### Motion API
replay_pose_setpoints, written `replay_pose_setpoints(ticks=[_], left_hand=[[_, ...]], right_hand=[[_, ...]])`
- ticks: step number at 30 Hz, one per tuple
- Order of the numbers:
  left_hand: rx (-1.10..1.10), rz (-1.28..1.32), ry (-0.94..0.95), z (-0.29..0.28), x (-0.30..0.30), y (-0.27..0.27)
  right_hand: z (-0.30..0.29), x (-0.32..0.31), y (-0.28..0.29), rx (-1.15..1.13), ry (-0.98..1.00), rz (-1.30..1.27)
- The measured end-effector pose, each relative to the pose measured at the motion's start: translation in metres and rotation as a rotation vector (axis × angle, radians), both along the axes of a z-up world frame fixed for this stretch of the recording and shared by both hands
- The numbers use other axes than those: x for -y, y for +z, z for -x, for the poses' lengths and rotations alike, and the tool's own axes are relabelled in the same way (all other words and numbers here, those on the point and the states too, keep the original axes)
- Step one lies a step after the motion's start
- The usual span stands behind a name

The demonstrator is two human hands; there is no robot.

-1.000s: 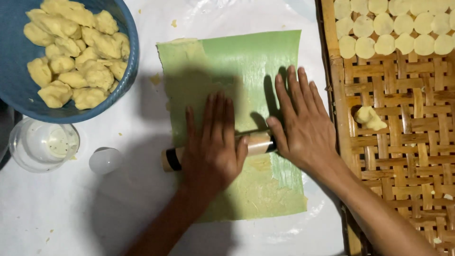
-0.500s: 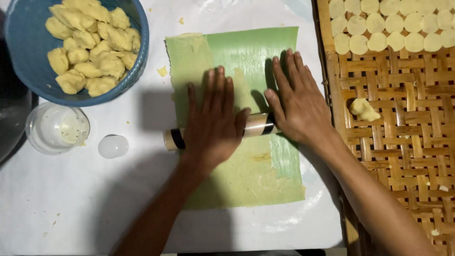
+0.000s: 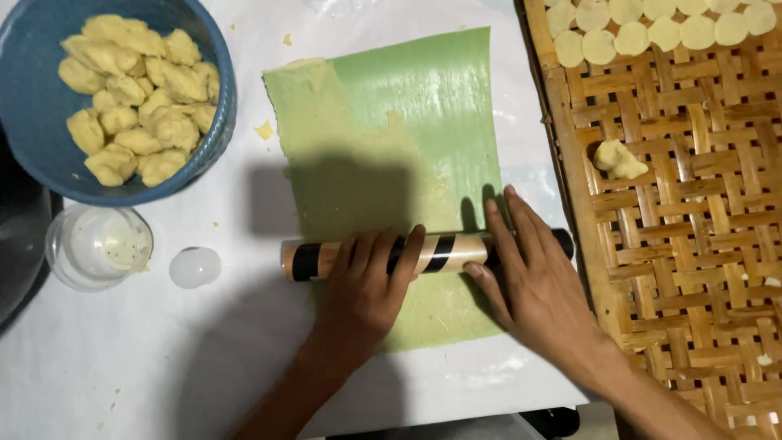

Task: Rolling out small pieces of dough into thin flat circles using a rolling pin on a plastic sheet.

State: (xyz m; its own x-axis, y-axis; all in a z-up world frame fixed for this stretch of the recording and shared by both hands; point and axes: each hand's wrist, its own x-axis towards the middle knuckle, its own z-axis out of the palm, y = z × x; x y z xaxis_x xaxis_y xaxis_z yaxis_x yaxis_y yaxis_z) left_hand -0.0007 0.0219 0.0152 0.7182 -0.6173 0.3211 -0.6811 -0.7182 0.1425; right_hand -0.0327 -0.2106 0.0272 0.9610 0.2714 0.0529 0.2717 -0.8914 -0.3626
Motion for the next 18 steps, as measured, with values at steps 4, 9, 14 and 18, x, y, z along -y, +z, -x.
replay_pose_setpoints(ticks=[4, 9, 14, 18], left_hand=[[-0.032, -0.004, -0.158, 0.005, -0.022, 0.013], [-0.069, -0.109, -0.140, 0.009, -0.033, -0.015], [-0.132, -0.166, -0.062, -0.024, 0.003, -0.008], [-0.202, -0.094, -0.069, -0.077, 0.039, 0.007]], right_hand=[[0.055, -0.014, -0.006, 0.138, -0.033, 0.096], [0.085, -0.036, -0.036, 0.151, -0.109, 0.248], [0.059, -0.027, -0.035, 0.048, -0.182, 0.239], [0.021, -0.008, -0.025, -0.027, -0.229, 0.151]])
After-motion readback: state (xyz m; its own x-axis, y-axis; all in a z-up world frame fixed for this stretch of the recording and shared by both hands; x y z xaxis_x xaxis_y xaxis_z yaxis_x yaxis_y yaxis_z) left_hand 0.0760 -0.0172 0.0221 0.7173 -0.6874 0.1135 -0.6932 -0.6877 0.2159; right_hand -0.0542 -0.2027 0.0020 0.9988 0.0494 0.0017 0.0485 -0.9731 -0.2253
